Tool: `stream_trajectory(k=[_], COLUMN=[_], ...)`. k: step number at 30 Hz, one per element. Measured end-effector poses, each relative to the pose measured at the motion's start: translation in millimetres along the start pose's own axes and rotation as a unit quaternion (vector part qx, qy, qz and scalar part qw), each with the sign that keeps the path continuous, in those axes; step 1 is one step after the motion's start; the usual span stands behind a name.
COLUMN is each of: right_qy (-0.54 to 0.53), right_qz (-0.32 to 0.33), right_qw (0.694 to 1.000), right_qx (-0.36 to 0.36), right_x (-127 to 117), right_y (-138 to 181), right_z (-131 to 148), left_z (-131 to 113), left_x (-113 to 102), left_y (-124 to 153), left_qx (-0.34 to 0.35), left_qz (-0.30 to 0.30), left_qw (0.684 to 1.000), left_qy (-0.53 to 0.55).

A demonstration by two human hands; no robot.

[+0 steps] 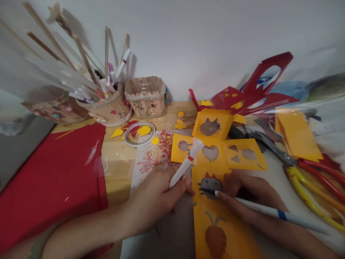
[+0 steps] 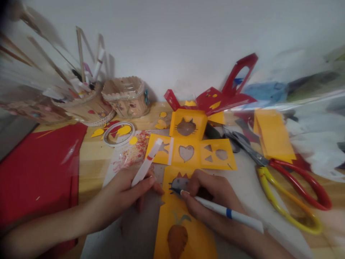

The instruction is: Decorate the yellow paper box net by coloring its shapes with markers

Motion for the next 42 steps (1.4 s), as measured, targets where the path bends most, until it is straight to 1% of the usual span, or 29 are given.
stream_trajectory(k=[3, 7, 10, 16, 20, 25, 30, 34, 38, 42], right_qy=[0.008, -0.007, -0.014, -0.012, -0.021, -0.012, -0.016, -0.008, -0.023, -0.023], right_qz=[-0.005, 0.006, 0.002, 0.006, -0.001, 0.013, -0.008, 0.007, 0.0, 0.007], right_qw=[1.0, 1.0, 1.0, 1.0, 1.0, 1.0, 1.0, 1.0, 1.0, 1.0], right_qx=[0.004, -0.001, -0.001, -0.005, 0.002, 0.004, 0.0, -0.005, -0.012, -0.001], right_x=[-0.6, 1.7, 1.2, 0.7, -0.2, 1.2, -2.5, 0.4, -0.8, -0.6], right_y=[-0.3, -2.1, -2.2, -1.7, -2.8, -3.0, -2.5, -3.5, -3.2, -2.0], right_z=[-0.4, -0.9, -1.1, 4.5, 3.5, 3.0, 6.0, 8.5, 8.9, 6.2], left_z=[1.5, 2.7, 3.5, 2.0, 1.6, 1.5, 2.1, 3.2, 1.2, -1.1], left_x=[1.0, 0.8, 0.3, -0.4, -0.4, -0.4, -0.2, -0.3, -0.3, -0.2], left_y=[-0.7, -1.8, -1.0, 0.2, -0.6, -0.6, 0.0, -0.2, -0.8, -0.5], left_qx=[-0.003, -0.002, -0.007, -0.003, -0.005, -0.009, -0.007, -0.013, -0.01, -0.003], left_qz=[0.003, 0.001, 0.001, -0.001, -0.001, -0.001, 0.0, -0.001, 0.004, 0.005], left_qw=[1.0, 1.0, 1.0, 1.0, 1.0, 1.0, 1.0, 1.0, 1.0, 1.0], left_qy=[0.006, 0.005, -0.003, -0.008, -0.005, -0.005, -0.009, -0.009, -0.011, -0.003])
Point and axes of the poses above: each hand's wrist, its own y-axis away from the middle knuckle, its own x-axis out of the palm, z = x × y, the point moved 8 cm from there along -y, towards the middle knuckle, and after that the axes turned 2 degrees about x, right-handed, at the moved point
